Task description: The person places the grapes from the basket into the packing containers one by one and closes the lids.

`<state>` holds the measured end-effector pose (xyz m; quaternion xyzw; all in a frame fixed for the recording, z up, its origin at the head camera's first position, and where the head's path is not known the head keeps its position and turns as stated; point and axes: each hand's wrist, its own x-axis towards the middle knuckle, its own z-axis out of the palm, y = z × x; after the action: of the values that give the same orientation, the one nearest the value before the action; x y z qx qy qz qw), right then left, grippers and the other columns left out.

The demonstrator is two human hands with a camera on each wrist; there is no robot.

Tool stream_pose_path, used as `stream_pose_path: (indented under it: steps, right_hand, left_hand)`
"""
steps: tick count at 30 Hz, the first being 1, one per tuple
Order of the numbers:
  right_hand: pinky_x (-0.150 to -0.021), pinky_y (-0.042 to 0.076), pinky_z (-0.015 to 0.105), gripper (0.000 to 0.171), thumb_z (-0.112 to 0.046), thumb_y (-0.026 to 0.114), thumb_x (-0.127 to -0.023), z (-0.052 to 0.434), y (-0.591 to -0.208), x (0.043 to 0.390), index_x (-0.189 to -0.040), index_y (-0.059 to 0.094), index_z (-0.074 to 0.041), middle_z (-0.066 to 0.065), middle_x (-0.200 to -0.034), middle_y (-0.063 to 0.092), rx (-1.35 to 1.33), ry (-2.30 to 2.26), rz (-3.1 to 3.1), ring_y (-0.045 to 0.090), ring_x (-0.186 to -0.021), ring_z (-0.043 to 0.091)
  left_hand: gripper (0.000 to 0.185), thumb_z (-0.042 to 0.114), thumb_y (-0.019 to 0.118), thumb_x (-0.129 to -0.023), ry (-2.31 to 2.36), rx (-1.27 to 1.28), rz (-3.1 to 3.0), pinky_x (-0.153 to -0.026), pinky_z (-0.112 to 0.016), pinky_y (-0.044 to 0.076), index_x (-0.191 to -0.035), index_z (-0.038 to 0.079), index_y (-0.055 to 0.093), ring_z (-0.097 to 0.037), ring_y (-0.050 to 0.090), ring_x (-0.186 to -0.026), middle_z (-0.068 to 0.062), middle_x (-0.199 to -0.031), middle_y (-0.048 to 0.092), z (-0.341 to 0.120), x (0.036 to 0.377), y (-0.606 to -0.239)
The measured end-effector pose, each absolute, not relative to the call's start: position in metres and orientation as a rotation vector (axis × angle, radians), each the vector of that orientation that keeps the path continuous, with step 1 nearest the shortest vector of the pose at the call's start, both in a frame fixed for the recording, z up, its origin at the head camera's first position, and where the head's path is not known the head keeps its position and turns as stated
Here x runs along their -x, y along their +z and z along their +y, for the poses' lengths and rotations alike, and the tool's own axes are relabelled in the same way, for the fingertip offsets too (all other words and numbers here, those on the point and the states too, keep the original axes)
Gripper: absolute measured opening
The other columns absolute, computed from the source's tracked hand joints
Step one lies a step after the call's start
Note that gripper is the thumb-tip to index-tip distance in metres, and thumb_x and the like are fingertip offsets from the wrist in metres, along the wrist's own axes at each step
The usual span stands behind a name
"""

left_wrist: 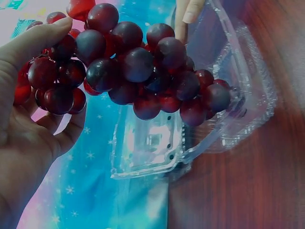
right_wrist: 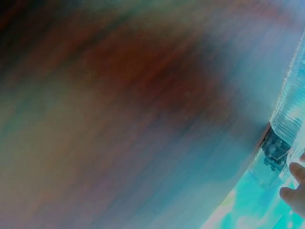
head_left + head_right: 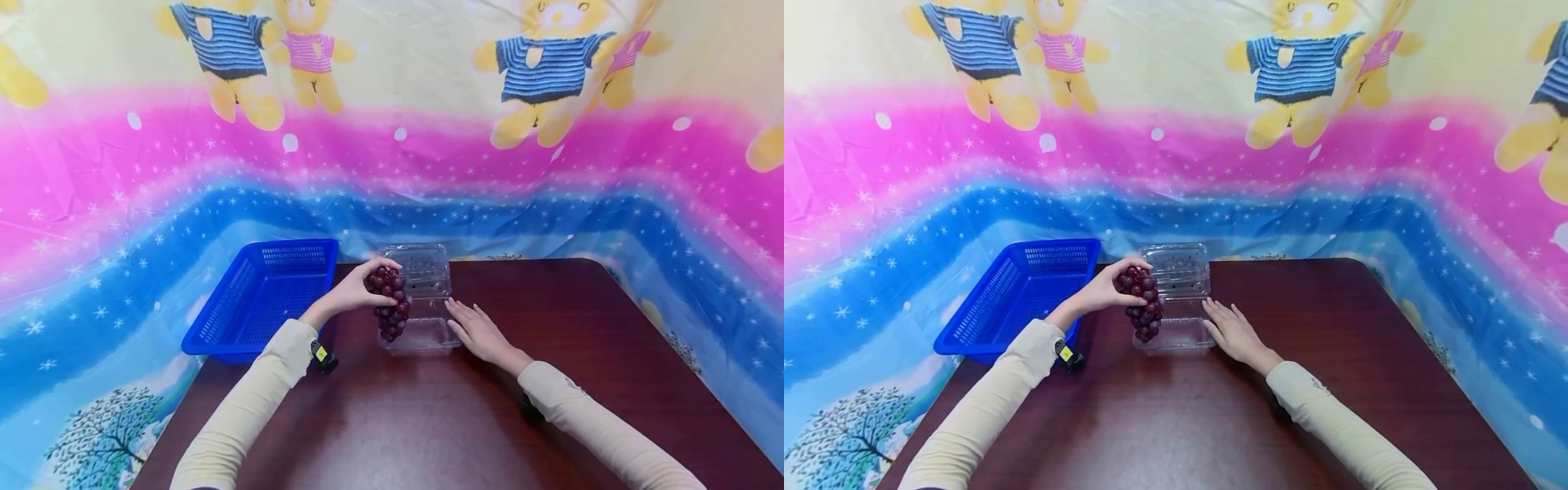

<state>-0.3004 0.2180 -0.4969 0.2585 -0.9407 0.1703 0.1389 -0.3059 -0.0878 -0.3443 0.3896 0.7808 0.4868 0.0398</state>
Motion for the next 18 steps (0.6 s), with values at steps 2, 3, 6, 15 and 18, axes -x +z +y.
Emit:
stream_pose_path:
  steps: [2,3,6,15,18]
  right_hand:
    - [-0.108,0.022,0.056,0.049,-0.028,0.043,-0.099,0.218,-0.496,0.300,-0.143,0.034,-0.010,0.010,-0.148,0.032,-0.745,0.495,-2.721,0.034,-0.134,0.029]
    - [-0.108,0.022,0.056,0.049,-0.028,0.043,-0.099,0.218,-0.496,0.300,-0.143,0.034,-0.010,0.010,-0.148,0.033,-0.747,0.493,-2.720,0.034,-0.134,0.030]
    - [-0.109,0.022,0.055,0.049,-0.030,0.042,-0.099,0.218,-0.496,0.300,-0.144,0.033,-0.011,0.009,-0.148,0.032,-0.748,0.487,-2.728,0.034,-0.135,0.028]
    - [-0.109,0.021,0.055,0.049,-0.032,0.039,-0.100,0.218,-0.496,0.299,-0.143,0.034,-0.009,0.010,-0.148,0.032,-0.754,0.509,-2.731,0.033,-0.135,0.028]
    - [-0.109,0.021,0.055,0.049,-0.032,0.039,-0.100,0.218,-0.496,0.299,-0.144,0.033,-0.010,0.010,-0.149,0.032,-0.751,0.516,-2.734,0.034,-0.135,0.029]
  left_hand:
    - [0.060,0.008,0.078,-0.073,1.479,-1.197,2.398,-0.090,-0.038,0.047,-0.126,0.014,0.052,-0.017,0.059,-0.101,-0.008,-0.114,0.060,-0.086,0.307,-0.348]
    - [0.060,0.008,0.078,-0.073,1.474,-1.197,2.397,-0.090,-0.037,0.047,-0.126,0.014,0.052,-0.016,0.059,-0.100,-0.007,-0.113,0.061,-0.085,0.307,-0.350]
    - [0.060,0.009,0.079,-0.072,1.452,-1.204,2.395,-0.089,-0.036,0.048,-0.126,0.014,0.052,-0.015,0.060,-0.099,-0.006,-0.112,0.062,-0.083,0.307,-0.356]
    - [0.059,0.009,0.078,-0.073,1.431,-1.252,2.361,-0.088,-0.035,0.048,-0.125,0.013,0.051,-0.014,0.060,-0.097,-0.007,-0.110,0.062,-0.073,0.307,-0.367]
    - [0.059,0.010,0.078,-0.074,1.408,-1.239,2.366,-0.089,-0.034,0.048,-0.126,0.012,0.051,-0.012,0.059,-0.098,-0.006,-0.112,0.062,-0.069,0.307,-0.369]
